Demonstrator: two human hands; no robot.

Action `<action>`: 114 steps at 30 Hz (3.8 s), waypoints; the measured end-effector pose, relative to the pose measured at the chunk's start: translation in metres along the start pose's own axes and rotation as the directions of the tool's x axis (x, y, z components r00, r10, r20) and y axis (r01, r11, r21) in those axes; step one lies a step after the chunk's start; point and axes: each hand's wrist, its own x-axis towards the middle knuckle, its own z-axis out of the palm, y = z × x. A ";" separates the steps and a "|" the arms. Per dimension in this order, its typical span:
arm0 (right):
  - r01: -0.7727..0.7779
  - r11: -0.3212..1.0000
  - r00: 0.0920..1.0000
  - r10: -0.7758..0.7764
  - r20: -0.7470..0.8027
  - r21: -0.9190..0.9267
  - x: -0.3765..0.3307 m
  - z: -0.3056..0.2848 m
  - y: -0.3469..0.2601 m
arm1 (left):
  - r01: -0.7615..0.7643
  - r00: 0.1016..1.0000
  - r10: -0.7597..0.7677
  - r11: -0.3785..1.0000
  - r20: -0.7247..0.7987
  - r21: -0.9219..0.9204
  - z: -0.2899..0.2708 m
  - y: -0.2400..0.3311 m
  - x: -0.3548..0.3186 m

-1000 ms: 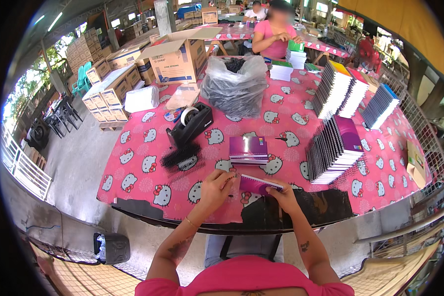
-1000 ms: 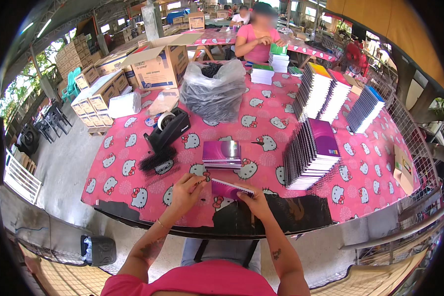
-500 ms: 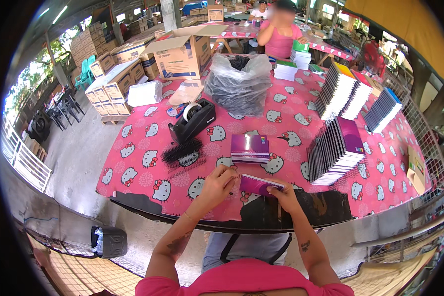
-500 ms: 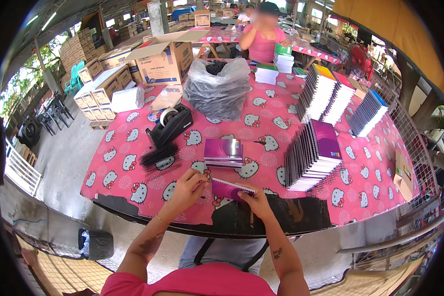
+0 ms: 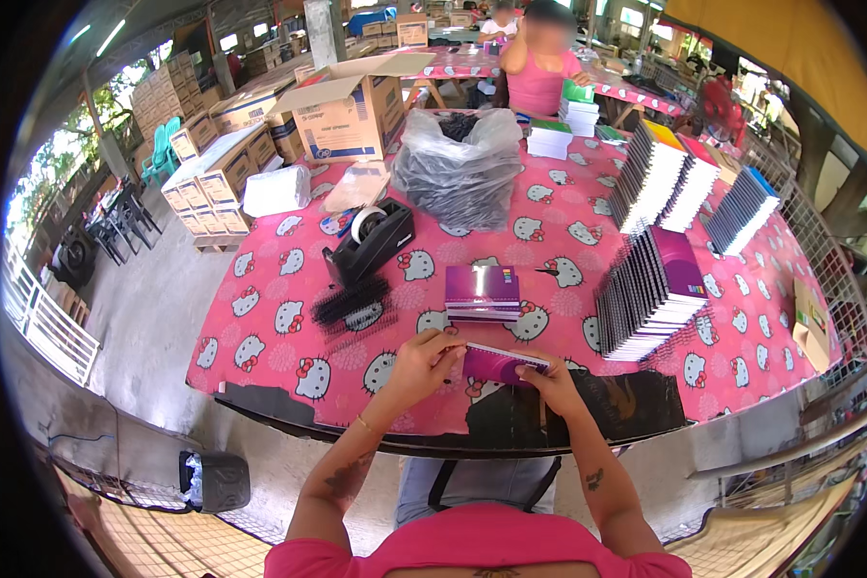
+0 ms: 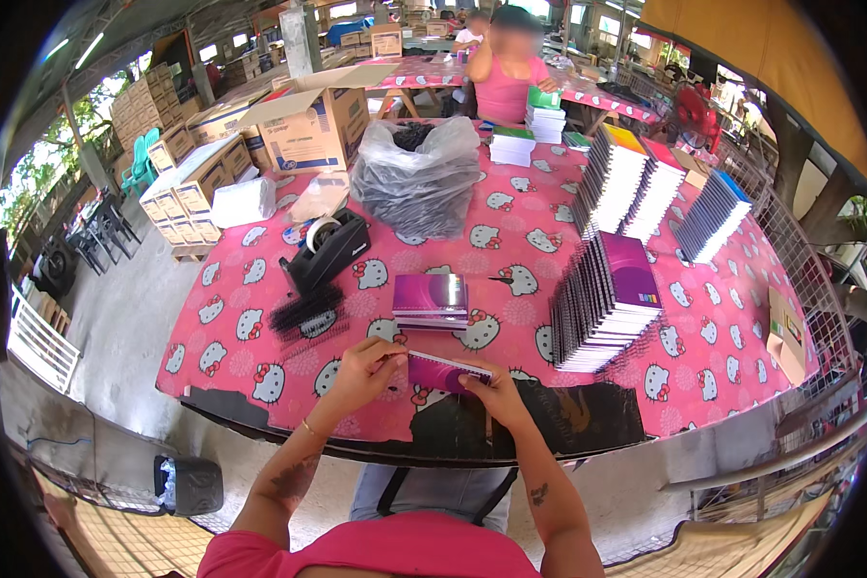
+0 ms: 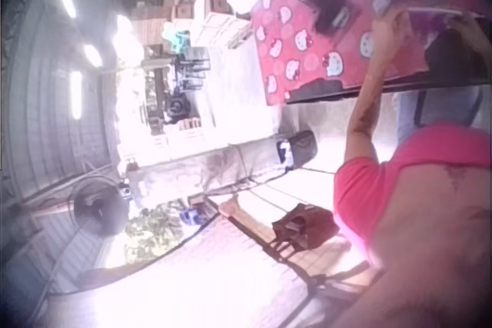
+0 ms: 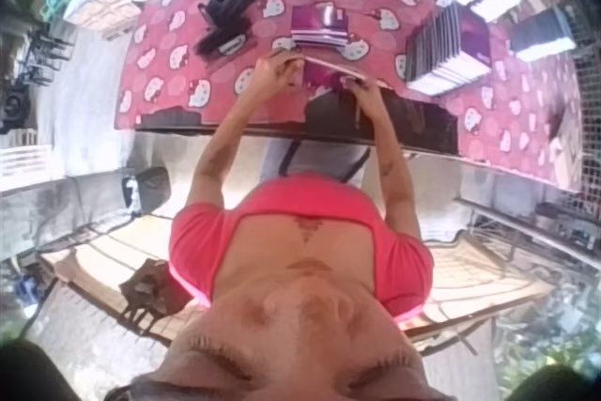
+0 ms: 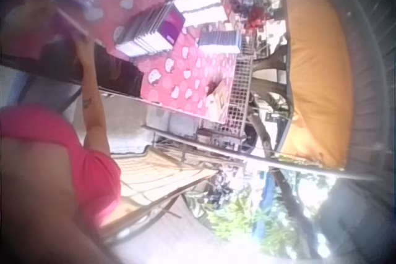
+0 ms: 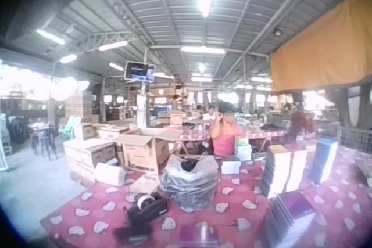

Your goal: The person picks up paper products from a stack, folds them, and applies tape using a dispenser before placing them into a new stack.

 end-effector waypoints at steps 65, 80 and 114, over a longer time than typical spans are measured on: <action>-0.055 0.998 0.990 0.050 -0.131 -0.031 0.012 0.045 -0.024 | -0.232 0.965 0.098 0.749 0.241 0.620 0.029 0.035 -0.013; 0.218 0.956 0.972 -0.231 -0.045 -0.198 0.008 0.043 -0.042 | -0.359 0.919 0.253 0.854 0.302 0.376 0.001 0.027 0.036; 0.037 0.997 0.982 -0.049 -0.181 -0.068 0.024 0.039 -0.036 | -0.318 0.930 0.161 0.804 0.330 0.503 0.047 0.032 0.010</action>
